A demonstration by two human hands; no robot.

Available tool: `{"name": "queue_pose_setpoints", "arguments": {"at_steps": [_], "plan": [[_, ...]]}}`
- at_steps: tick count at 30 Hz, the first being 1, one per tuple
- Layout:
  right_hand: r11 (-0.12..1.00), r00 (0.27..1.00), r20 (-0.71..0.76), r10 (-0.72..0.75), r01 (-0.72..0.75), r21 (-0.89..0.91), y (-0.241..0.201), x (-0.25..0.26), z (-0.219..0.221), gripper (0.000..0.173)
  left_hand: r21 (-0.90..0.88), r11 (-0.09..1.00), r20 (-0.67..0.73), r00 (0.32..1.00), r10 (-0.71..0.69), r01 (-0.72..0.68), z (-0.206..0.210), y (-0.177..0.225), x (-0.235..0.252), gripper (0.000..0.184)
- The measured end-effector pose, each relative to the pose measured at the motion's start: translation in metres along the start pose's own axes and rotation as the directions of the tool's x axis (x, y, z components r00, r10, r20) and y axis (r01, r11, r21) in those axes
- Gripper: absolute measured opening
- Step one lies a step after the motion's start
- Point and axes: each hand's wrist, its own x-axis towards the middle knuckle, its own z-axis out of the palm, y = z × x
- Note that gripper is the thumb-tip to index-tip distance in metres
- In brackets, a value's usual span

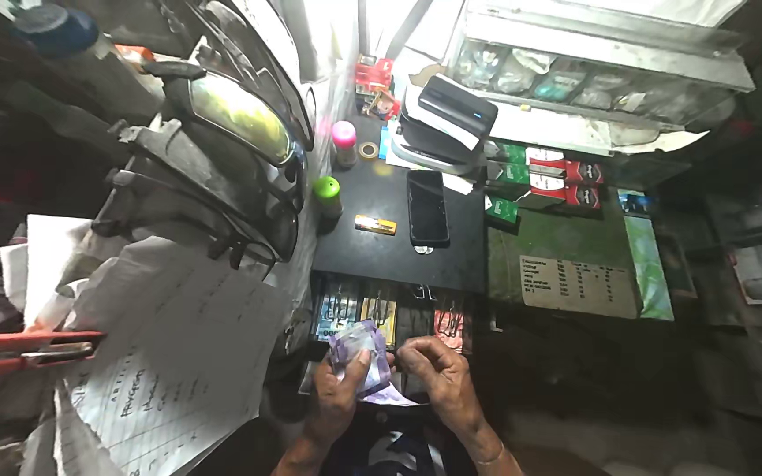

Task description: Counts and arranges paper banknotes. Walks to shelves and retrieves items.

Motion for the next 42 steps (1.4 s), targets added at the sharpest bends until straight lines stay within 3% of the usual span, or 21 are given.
{"name": "queue_pose_setpoints", "arguments": {"at_steps": [3, 13, 17, 24, 34, 40, 42], "plan": [[0.997, 0.996, 0.04, 0.079, -0.08, 0.017, -0.008, 0.01, 0.007, 0.011, 0.057, 0.998, -0.023, 0.999, 0.032, -0.03, 0.005, 0.0, -0.001, 0.015], [0.998, 0.998, 0.016, 0.055, -0.056, 0.027, -0.004, 0.01, 0.012, 0.015, 0.035, 0.997, -0.009, 0.998, 0.067, -0.066, 0.003, -0.005, 0.0, 0.017], [0.999, 0.998, -0.044, -0.035, 0.036, 0.014, 0.002, 0.007, 0.015, 0.007, 0.018, 0.998, -0.021, 0.998, 0.061, -0.061, 0.006, -0.004, -0.002, 0.018], [0.996, 0.993, -0.084, -0.085, 0.086, 0.007, 0.005, 0.003, 0.013, 0.008, -0.11, 0.992, -0.089, 0.995, 0.046, -0.056, 0.007, -0.001, -0.002, 0.014], [0.983, 0.994, -0.024, -0.11, 0.112, 0.142, 0.013, -0.015, 0.001, 0.009, -0.113, 0.992, -0.219, 0.975, 0.029, -0.055, 0.006, 0.001, 0.003, 0.024], [0.992, 0.991, 0.084, -0.102, 0.095, 0.08, 0.008, -0.014, -0.005, 0.025, -0.1, 0.993, -0.209, 0.977, 0.04, -0.062, 0.006, 0.002, 0.003, 0.016], [0.999, 0.999, 0.023, -0.043, 0.043, 0.012, 0.001, -0.004, 0.002, 0.015, -0.087, 0.993, -0.176, 0.983, 0.062, -0.078, 0.008, 0.003, 0.0, 0.012]]}}
